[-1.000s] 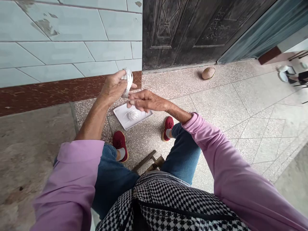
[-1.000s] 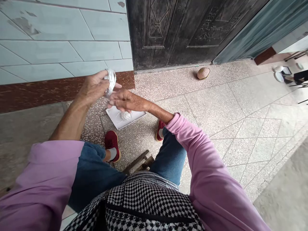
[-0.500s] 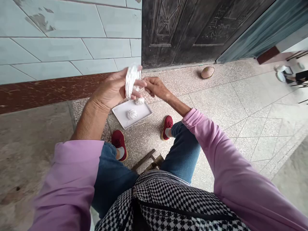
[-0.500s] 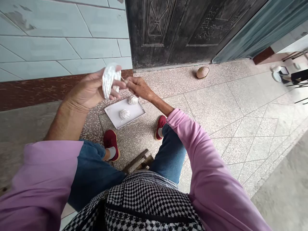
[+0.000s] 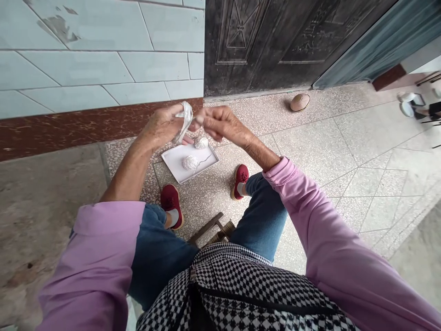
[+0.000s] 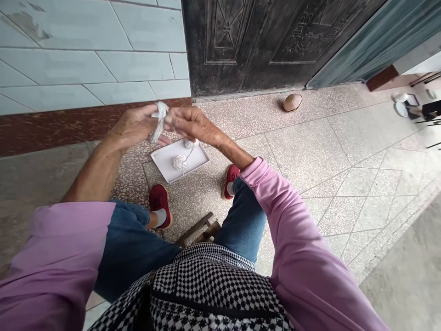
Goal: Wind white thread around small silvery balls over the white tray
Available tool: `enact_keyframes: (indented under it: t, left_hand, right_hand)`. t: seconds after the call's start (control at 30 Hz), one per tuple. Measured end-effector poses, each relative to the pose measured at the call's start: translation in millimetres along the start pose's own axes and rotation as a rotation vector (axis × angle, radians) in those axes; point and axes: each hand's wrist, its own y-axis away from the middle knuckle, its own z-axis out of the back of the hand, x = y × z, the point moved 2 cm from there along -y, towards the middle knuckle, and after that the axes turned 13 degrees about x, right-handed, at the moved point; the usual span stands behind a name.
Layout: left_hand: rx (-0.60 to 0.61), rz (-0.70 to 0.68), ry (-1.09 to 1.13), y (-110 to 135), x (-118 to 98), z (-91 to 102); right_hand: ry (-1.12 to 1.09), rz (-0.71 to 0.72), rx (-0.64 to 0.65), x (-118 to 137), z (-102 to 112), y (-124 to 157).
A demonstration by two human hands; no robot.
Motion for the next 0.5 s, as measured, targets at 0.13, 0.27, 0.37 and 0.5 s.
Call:
enact_keyframes:
  t: [0.13, 0.27, 0.37, 0.5]
  left_hand:
    - [0.209, 0.07, 0.084, 8, -1, -16.1]
    - [0.307, -0.017, 0.227, 12, -16, -24.4]
    - [0.162, -0.124, 0.297, 10, -29, -19.6]
    - [-0.089, -0.182, 0.302, 6, -35, -8.8]
  right_hand:
    - [-0.067, -0.103, -0.322, -10, 31, 3]
    - [-0.066, -0.186, -0.398, -27, 36, 0]
    - [-0.029, -0.24, -0.289, -37, 17, -8]
    - [0.069, -0.286, -0.065, -30, -25, -15]
